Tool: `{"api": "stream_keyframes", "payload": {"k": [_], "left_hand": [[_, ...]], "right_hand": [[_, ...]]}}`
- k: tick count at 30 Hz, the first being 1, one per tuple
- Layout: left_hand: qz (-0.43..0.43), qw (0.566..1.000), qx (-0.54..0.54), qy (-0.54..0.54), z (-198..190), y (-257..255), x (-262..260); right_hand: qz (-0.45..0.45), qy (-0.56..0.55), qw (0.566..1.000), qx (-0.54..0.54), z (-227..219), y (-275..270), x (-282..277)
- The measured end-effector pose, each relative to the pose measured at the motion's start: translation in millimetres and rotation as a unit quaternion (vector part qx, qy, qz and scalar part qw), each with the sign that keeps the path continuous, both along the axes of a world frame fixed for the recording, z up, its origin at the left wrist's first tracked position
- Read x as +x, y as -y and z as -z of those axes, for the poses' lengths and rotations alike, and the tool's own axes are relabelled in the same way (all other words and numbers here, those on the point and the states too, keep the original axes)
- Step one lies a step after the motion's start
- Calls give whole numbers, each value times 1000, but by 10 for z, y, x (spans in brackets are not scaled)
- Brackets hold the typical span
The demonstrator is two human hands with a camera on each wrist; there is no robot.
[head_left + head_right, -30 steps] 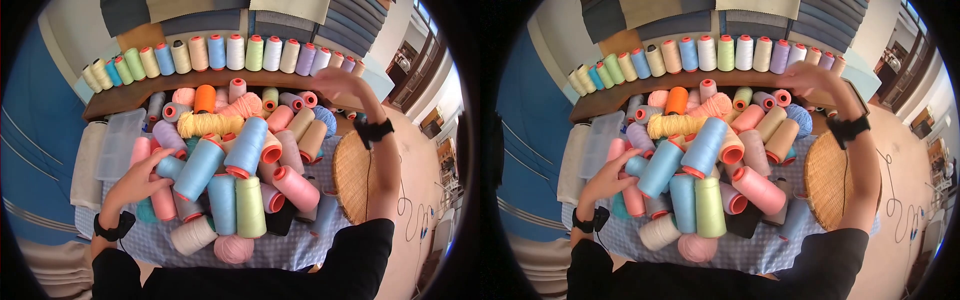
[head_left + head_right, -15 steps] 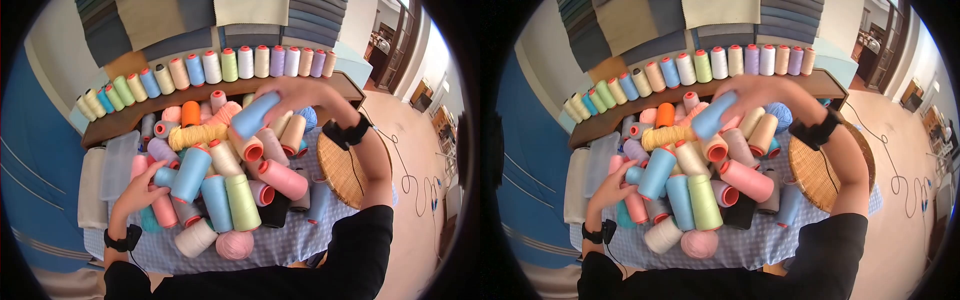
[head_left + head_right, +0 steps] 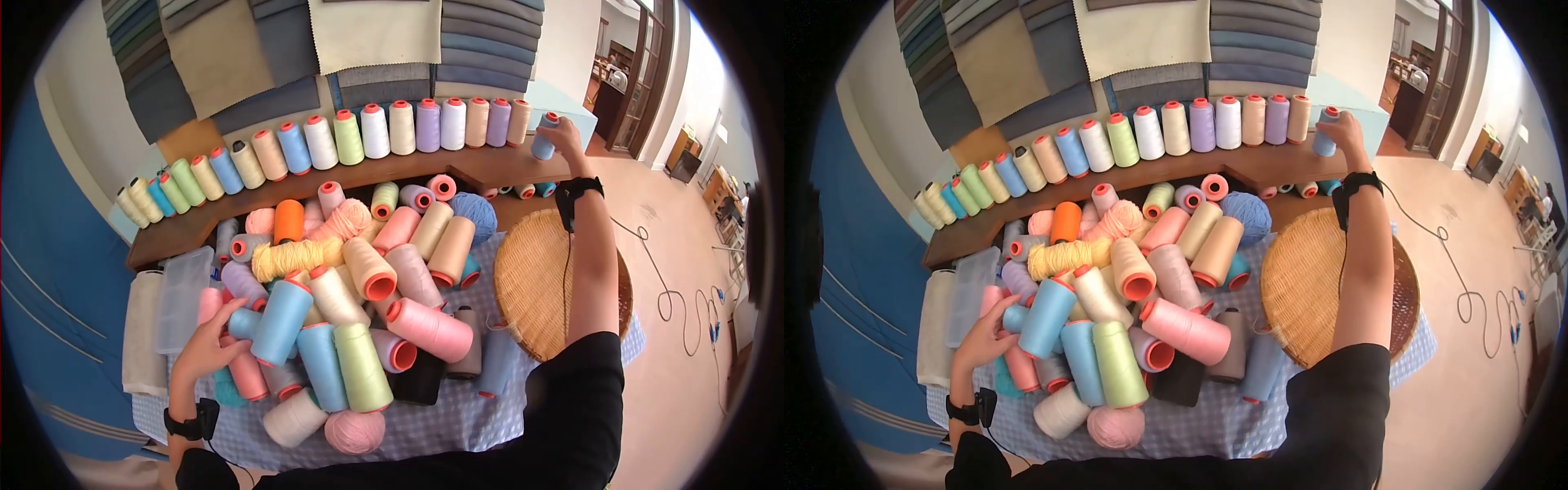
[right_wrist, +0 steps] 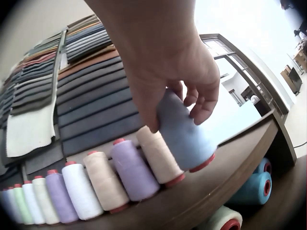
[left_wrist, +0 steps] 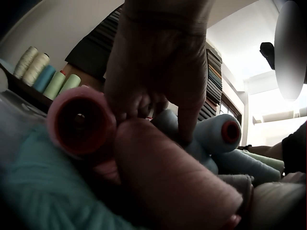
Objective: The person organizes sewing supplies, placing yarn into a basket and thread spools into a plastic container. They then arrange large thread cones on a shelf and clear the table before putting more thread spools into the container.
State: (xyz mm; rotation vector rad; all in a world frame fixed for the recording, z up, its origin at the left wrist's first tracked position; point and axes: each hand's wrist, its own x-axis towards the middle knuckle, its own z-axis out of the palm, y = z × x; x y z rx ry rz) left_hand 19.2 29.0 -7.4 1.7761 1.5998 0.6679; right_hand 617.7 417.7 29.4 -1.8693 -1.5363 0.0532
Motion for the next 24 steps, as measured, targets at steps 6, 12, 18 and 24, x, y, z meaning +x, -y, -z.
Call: {"api": "stream_keyframes", "payload": {"k": [6, 12, 18, 24], "left_hand": [[-31, 999, -23, -12, 30, -2, -9], [-37, 999, -12, 10, 61, -4, 2], [-22, 1000, -7, 8, 56, -9, -15], [-36, 999, -20, 12, 30, -7, 6]], "right_hand": [[94, -22, 995, 35, 374, -401, 50], [77, -41, 994, 67, 526, -582, 85], [56, -49, 994, 75, 697, -817, 212], [-53, -150, 987, -21, 733, -749, 423]]}}
